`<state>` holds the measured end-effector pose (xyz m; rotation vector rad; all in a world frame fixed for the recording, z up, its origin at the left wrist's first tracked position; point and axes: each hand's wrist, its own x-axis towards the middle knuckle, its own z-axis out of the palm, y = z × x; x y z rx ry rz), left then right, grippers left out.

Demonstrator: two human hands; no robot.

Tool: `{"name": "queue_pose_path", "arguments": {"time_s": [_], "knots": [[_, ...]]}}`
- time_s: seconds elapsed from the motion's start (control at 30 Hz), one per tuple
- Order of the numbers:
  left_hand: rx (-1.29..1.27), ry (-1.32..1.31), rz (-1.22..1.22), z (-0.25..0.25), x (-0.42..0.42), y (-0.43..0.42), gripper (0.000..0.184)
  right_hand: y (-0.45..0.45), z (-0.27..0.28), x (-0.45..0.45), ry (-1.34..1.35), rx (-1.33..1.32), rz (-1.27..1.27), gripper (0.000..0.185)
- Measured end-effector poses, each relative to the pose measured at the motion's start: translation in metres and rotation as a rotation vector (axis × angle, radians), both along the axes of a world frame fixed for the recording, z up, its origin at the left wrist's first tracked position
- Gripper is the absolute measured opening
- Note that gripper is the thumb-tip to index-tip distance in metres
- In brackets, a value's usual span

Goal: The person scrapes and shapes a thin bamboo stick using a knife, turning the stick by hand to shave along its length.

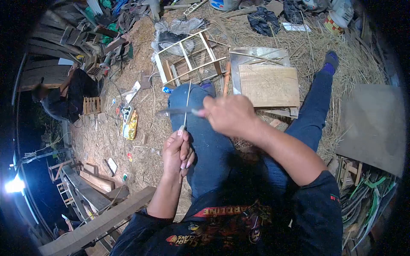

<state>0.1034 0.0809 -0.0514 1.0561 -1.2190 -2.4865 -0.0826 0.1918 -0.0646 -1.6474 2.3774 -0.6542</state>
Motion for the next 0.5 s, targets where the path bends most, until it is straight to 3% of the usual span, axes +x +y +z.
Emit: {"name": "queue_pose_path", "arguments": {"time_s": [0.07,0.2,0.23,0.5], "knots": [[0.005,0.001,0.001,0.001,-0.001,0.001,0.028,-0.005,-0.004,-0.017,0.000,0.042,-0.115,0.044],[-0.005,0.004,-0.014,0.001,-0.001,0.000,0.028,-0.006,0.000,-0.007,0.074,-0.019,-0.014,0.047],[-0.001,0.002,-0.018,0.002,-0.002,0.001,0.028,-0.011,0.009,-0.014,-0.077,0.168,-0.042,0.050],[-0.051,-0.054,-0.003,0.004,-0.003,0.001,0.029,-0.015,0.003,-0.020,0.016,0.060,-0.032,0.048]]}}
